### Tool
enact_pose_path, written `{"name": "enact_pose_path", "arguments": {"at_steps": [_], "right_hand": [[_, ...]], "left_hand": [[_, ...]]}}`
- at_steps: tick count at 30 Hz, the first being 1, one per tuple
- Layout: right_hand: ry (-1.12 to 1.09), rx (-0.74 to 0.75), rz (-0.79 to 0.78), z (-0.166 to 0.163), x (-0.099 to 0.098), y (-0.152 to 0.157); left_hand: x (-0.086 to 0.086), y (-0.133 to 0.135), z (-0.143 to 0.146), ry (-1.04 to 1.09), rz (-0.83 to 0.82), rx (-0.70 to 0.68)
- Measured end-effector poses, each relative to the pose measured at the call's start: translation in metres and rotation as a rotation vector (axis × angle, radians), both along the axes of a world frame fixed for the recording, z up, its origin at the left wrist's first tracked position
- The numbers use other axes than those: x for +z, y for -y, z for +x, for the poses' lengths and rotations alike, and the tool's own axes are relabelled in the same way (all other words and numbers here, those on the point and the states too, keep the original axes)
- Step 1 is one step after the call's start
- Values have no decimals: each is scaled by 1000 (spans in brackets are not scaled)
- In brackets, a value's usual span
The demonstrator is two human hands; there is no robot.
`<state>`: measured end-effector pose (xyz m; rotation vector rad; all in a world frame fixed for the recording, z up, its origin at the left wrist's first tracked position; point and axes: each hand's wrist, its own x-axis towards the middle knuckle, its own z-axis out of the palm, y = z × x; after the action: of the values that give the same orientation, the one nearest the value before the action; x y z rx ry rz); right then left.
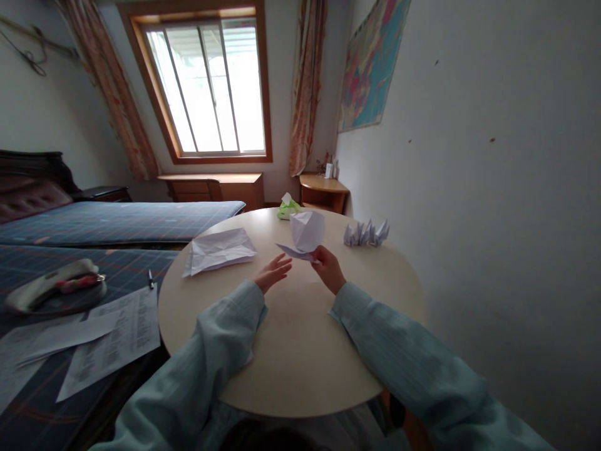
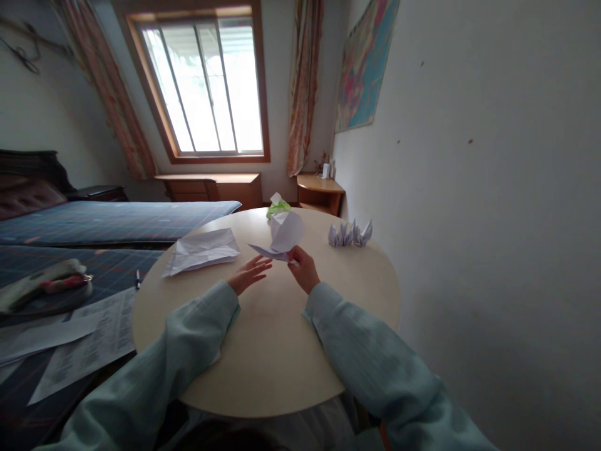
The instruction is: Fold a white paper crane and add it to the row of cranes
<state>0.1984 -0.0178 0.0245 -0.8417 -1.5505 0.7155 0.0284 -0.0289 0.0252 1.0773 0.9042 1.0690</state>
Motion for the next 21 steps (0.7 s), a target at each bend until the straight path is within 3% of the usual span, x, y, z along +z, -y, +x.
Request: {"name": "enact_pose_path", "arguments": {"at_steps": [3,6,11,17,21], "right_hand": [[205,-55,121,-6,1,9],[306,-28,179,-10,1,15],[267,122,174,-13,0,18],[242,225,170,-14,0,19],[249,160,177,-13,1,18]], "left_hand": [[0,0,2,21,52,-26],[1,-2,2,86,53,37],[0,-6,1,173,17,175],[2,-4,0,162,92,132],[0,-5,0,146,144,101]]}}
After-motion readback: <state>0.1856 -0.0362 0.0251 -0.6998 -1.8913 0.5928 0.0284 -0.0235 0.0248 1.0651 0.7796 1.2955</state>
